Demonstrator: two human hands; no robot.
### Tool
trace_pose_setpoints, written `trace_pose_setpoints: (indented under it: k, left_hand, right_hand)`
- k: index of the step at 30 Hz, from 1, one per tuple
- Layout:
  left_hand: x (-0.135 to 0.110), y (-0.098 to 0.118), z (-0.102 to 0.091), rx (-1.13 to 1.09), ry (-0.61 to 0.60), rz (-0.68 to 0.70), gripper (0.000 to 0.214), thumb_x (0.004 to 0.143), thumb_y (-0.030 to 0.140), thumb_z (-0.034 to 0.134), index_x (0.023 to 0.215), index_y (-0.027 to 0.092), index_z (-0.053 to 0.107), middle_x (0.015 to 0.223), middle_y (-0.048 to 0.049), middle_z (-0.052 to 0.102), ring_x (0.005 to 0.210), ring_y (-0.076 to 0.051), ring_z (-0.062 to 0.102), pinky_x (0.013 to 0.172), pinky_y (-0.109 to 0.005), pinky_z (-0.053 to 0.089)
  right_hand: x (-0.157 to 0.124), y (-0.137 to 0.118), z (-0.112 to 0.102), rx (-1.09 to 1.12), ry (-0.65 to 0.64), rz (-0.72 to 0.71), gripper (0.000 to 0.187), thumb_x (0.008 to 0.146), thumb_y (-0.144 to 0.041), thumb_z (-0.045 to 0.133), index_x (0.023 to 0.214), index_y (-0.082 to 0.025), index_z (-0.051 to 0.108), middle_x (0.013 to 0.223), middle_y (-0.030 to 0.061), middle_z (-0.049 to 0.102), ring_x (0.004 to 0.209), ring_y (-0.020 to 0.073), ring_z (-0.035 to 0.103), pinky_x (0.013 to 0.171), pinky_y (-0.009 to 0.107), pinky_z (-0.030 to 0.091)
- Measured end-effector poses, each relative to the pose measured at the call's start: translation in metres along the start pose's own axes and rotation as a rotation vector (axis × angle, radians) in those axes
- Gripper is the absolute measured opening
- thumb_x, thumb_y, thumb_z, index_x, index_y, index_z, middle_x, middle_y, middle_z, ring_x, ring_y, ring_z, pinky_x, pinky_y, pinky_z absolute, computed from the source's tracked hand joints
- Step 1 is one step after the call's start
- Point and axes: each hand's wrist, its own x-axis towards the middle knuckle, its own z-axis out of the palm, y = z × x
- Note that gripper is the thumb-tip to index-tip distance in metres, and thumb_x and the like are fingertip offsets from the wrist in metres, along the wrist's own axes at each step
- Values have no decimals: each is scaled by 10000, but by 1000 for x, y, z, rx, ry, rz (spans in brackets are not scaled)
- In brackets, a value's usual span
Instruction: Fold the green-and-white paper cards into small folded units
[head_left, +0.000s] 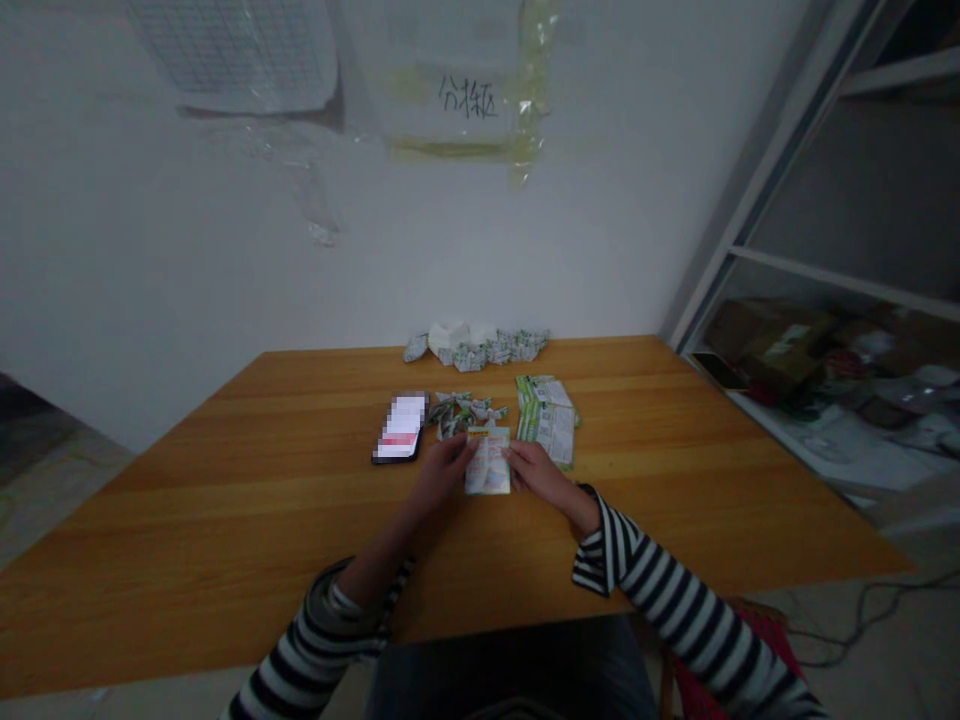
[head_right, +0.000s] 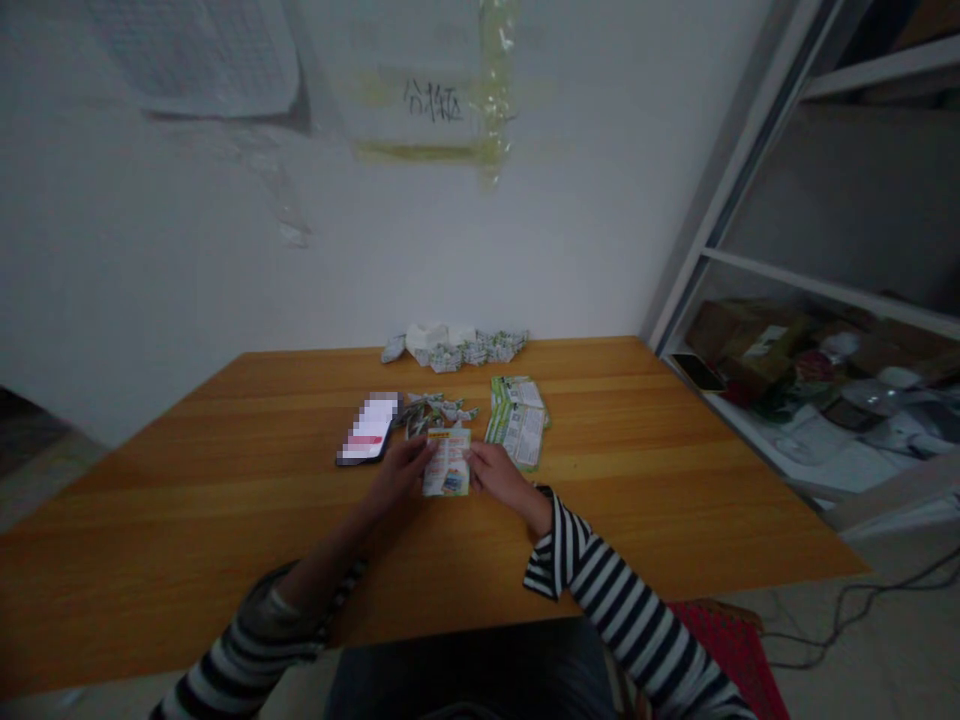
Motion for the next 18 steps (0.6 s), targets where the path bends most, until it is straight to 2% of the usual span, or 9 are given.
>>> trace_pose_setpoints:
  k: [7, 11, 15, 18]
  left_hand:
    - [2, -3, -4, 43, 76, 26, 443, 807, 569, 559, 711, 140, 614, 595, 12, 547, 549, -129, 488, 486, -219, 366]
    - [2, -1, -2, 54, 112, 39, 436, 809, 559, 557, 717, 137, 620, 600, 11, 549, 548, -125, 478, 485, -213, 355]
    - [3, 0, 2, -16, 67, -10, 461, 805, 576, 546, 835, 128, 655, 677, -12, 617, 573, -140, 520, 503, -221, 397]
    - [3, -1, 2, 15, 51, -28, 464, 783, 574, 570, 790, 122, 672, 663, -23, 631, 578, -152, 539, 511, -228, 408]
  right_hand:
    - [-2, -1, 2, -3, -47, 2, 489, 907, -607, 399, 634, -209, 479, 460, -51, 479, 409, 107, 434, 437, 215, 320]
    - [-2, -2, 4, 3, -10, 6, 472, 909, -600, 404, 662, -210, 502, 456, -58, 476, 411, 110, 439, 438, 214, 325]
    - [-1, -2, 4, -8, 32, -15, 466, 908, -598, 408, 669, -208, 496, 473, -55, 497, 427, 114, 464, 445, 215, 344]
    - [0, 0, 4, -35, 64, -15, 452, 916, -583, 407, 692, -204, 508, 494, -49, 516, 450, 119, 486, 447, 214, 349]
